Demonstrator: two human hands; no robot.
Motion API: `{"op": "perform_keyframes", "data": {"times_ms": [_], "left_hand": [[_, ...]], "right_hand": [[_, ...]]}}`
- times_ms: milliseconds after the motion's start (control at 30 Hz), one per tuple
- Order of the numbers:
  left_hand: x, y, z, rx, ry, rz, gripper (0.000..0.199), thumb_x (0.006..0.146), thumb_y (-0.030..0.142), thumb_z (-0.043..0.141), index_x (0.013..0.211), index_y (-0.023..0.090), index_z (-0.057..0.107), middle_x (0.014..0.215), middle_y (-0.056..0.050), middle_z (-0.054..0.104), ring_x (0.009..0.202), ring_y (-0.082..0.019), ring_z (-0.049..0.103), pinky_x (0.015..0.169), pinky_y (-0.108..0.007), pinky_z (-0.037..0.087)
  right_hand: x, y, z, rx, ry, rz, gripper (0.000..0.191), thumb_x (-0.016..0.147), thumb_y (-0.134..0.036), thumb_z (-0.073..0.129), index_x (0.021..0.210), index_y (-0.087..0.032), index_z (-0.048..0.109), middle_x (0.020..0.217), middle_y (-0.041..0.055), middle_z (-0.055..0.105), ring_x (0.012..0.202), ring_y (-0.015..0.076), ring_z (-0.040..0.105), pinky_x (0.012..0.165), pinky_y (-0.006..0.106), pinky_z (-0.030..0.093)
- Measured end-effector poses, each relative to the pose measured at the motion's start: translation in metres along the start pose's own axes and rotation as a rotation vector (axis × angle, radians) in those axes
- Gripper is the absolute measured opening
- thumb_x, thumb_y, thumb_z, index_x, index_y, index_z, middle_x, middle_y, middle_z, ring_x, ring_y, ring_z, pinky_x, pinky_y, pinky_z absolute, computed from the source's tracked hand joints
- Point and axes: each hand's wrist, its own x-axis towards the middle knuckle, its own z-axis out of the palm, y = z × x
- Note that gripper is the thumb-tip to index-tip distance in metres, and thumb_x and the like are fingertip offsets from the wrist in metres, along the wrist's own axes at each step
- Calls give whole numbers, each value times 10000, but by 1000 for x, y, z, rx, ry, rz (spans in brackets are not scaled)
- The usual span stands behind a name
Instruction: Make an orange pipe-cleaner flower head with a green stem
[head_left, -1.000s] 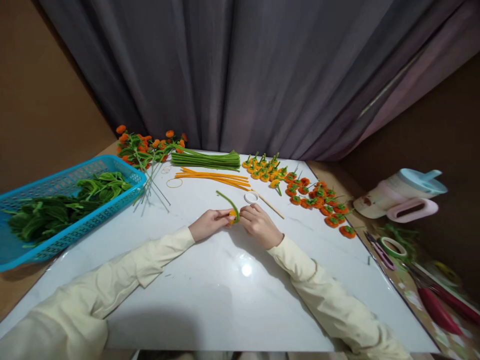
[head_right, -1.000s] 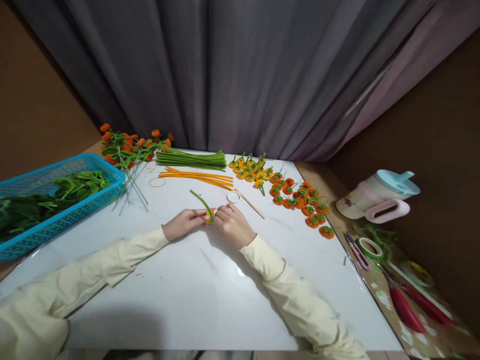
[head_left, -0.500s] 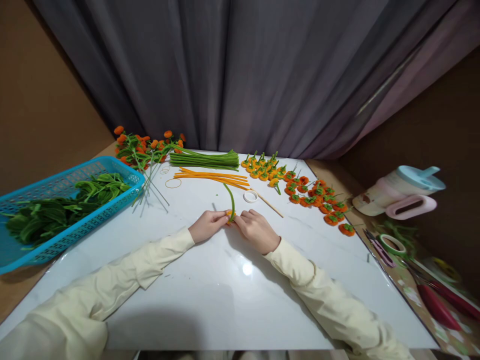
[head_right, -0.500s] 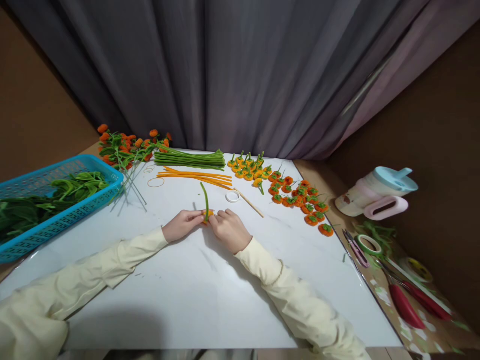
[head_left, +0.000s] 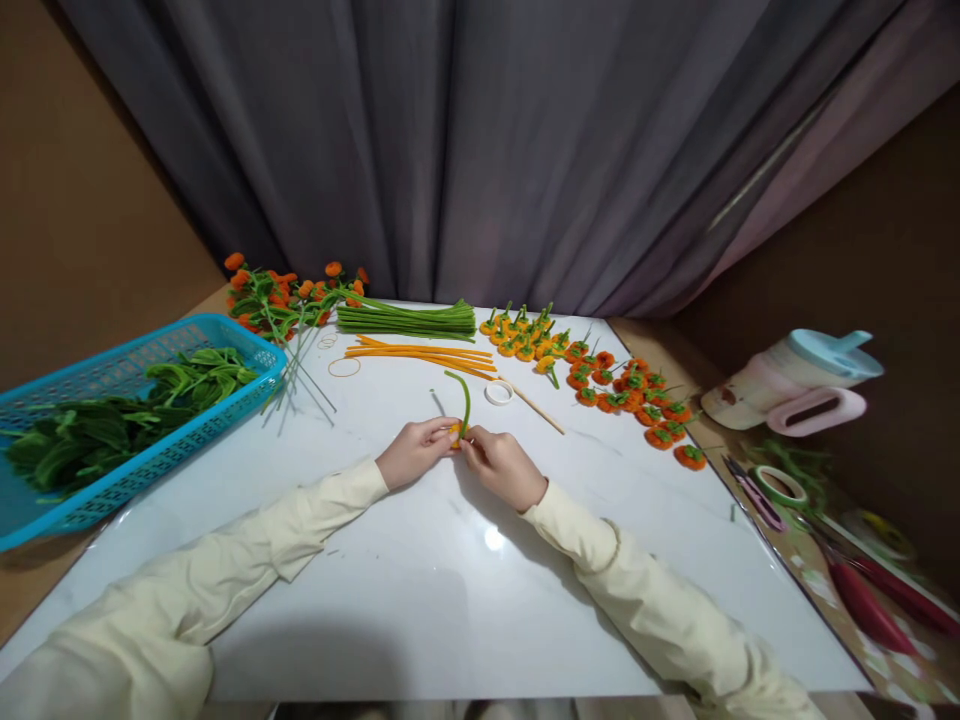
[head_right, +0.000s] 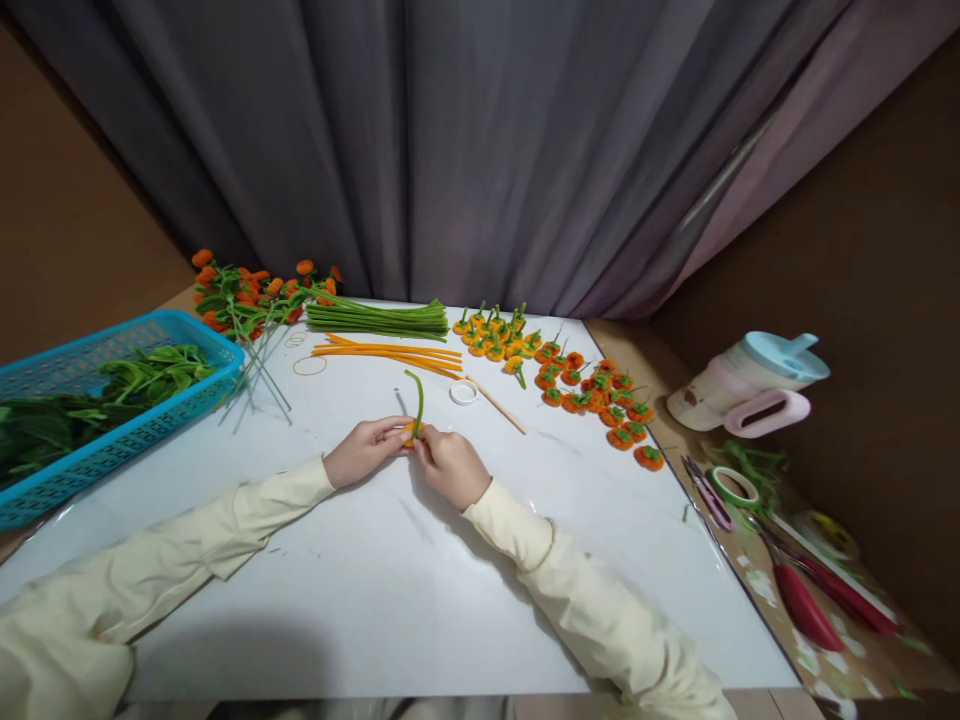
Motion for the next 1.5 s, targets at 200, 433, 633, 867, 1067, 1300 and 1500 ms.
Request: {"op": "perform_keyframes", "data": {"times_ms": [200,433,633,867,1067,1300,1500], "left_hand": [[-3,-2,4,-9,20,10,415,705,400,652,992,113,564,785,-50,675,802,-170,640,845,-359,497],[-1,8,1,-151,19,-68,381,670,423,684,882,119,594,825,-45,668,823,-153,636,846,-325,499],[4,13,-4,-248,-1,-239,517,600,368,764,1017,119,587,779,-63,680,781,-186,657,800,-368,525],[4,12,-6,-188,-33,-186,453,599,339,769,938,113,573,724,-48,683,708,-136,649,812,-337,504],[1,14,-5,-185,-88,-167,452,609,351,757,940,110,564,710,-32,670,694,-130,639,801,-328,504],[2,12,-5,-216,-75,-212,494,596,360,763,977,91,602,820,-66,666,773,-161,634,838,-353,487],[0,11,-5,-172,-88,-164,450,633,378,731,966,115,581,781,-44,662,757,-143,622,801,-310,488]], "right_hand": [[0,-2,7,170,62,89,193,881,-127,404,733,-168,521,559,-6,604,531,125,574,564,200,406],[1,0,0,255,40,39,199,861,-108,418,716,-165,542,527,-29,590,502,107,554,558,188,406],[4,4,-11,218,52,-17,139,833,-97,487,771,-149,599,624,5,625,530,114,535,558,205,382],[3,5,-8,91,165,-76,108,796,-71,555,816,-135,640,736,42,658,619,132,570,606,211,402],[3,6,-12,-5,43,-115,144,804,-46,532,792,-135,644,735,39,656,659,143,583,619,212,395],[2,7,-17,-269,10,-212,141,814,-70,529,829,-139,650,788,71,638,744,173,570,658,238,390],[3,7,-16,-18,58,-195,176,814,-51,504,784,-130,659,781,61,635,678,138,570,637,212,404]]}}
